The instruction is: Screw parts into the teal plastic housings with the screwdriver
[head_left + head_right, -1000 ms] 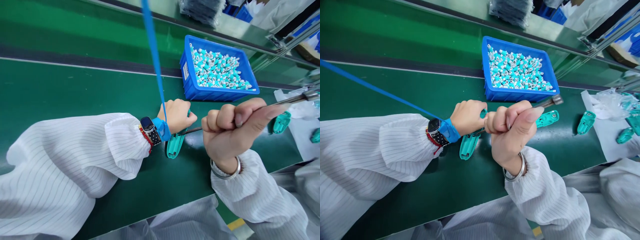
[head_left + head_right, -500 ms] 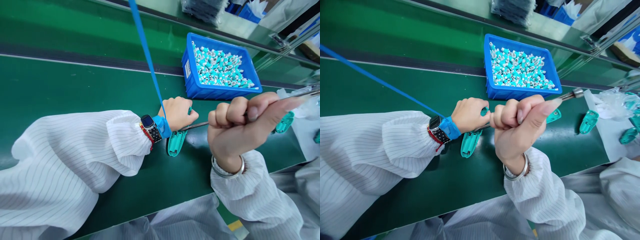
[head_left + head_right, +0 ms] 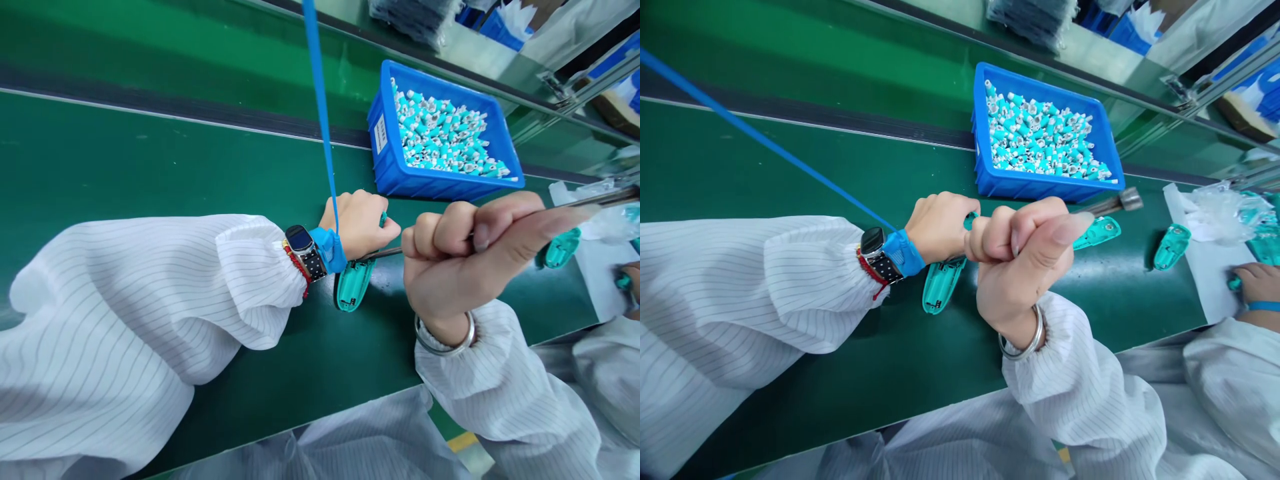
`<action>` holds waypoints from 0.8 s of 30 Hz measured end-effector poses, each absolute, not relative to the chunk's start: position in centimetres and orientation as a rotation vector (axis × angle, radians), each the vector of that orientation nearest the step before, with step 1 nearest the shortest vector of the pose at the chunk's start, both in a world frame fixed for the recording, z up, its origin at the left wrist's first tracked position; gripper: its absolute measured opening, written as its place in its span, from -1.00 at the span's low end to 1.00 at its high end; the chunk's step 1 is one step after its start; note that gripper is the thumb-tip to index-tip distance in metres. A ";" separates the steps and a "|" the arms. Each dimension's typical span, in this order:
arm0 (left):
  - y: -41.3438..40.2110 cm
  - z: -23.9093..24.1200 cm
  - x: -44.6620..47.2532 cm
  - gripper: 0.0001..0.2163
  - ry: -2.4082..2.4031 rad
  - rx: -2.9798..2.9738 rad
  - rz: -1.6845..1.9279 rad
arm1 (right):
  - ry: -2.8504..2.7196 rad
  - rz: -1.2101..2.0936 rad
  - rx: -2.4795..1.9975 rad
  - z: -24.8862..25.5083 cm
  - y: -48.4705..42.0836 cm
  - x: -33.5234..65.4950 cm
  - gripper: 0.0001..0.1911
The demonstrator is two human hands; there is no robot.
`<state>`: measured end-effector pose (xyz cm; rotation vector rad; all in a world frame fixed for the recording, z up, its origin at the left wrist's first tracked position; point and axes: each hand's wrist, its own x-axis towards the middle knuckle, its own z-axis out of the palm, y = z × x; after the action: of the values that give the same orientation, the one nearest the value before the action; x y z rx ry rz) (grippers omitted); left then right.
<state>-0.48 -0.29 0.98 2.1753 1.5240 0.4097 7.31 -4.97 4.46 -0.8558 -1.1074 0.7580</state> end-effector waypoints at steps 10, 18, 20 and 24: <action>-0.1 1.0 -0.8 -0.78 1.488 2.245 0.408 | -1.160 0.755 -0.753 4.4 -5.4 6.7 -0.58; -0.3 0.9 -0.6 -0.76 1.490 2.246 0.451 | -1.086 0.823 -0.740 4.4 -5.1 7.4 -0.60; -0.3 1.0 -0.6 -0.76 1.481 2.212 0.419 | -1.106 0.814 -0.759 4.3 -5.1 7.3 -0.60; -0.1 1.0 -0.6 -0.76 1.443 2.152 0.372 | -1.155 0.763 -0.687 4.1 -5.1 6.8 -0.60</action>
<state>-0.60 -0.08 1.05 2.1523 1.4426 0.3718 6.80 -5.08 4.12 -0.6875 -1.1548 0.7627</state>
